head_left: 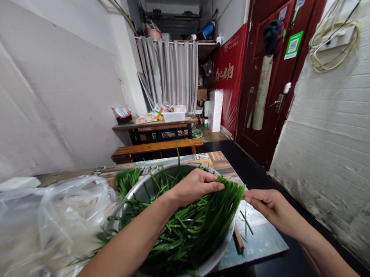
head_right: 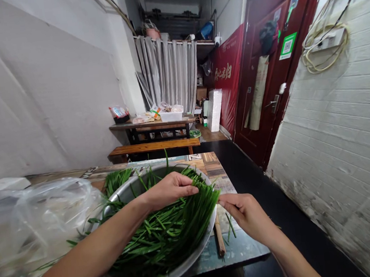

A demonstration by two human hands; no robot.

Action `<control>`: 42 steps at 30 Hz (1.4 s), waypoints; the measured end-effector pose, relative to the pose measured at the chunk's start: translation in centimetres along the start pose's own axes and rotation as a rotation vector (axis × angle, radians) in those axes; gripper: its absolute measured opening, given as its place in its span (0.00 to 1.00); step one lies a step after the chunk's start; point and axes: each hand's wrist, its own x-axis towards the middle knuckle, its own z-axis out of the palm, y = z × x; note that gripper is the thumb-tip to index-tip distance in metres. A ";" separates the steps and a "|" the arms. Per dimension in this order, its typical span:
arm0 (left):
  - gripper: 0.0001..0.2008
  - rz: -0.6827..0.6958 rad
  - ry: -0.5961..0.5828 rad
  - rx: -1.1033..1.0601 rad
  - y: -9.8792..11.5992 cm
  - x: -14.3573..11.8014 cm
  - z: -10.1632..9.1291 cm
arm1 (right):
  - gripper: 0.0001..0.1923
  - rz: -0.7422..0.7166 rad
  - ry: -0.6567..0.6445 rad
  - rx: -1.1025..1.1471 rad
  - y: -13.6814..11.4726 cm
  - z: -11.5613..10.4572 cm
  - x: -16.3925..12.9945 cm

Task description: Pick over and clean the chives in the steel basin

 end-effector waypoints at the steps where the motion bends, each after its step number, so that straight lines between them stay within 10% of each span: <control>1: 0.19 -0.003 -0.008 -0.009 -0.1 0.0 -0.1 | 0.14 -0.002 -0.012 -0.014 0.0 0.0 0.1; 11: 0.26 -0.019 -0.043 -0.187 -1.6 0.7 -2.9 | 0.13 -0.028 0.065 0.080 0.5 0.0 3.1; 17: 0.22 -0.176 -0.190 -0.330 -4.2 -1.6 -1.7 | 0.15 0.019 0.325 0.242 0.8 -0.9 6.3; 26: 0.21 -0.465 0.067 -0.431 -5.2 -5.8 -2.3 | 0.19 0.081 0.394 0.307 3.5 -1.4 8.1; 36: 0.17 -0.482 -0.007 0.129 -5.2 -10.8 -2.8 | 0.16 0.000 0.434 0.423 1.0 -2.1 9.1; 42: 0.28 -0.401 0.398 0.787 -1.4 -13.7 -6.0 | 0.13 -0.170 0.632 0.319 -2.9 -3.6 7.4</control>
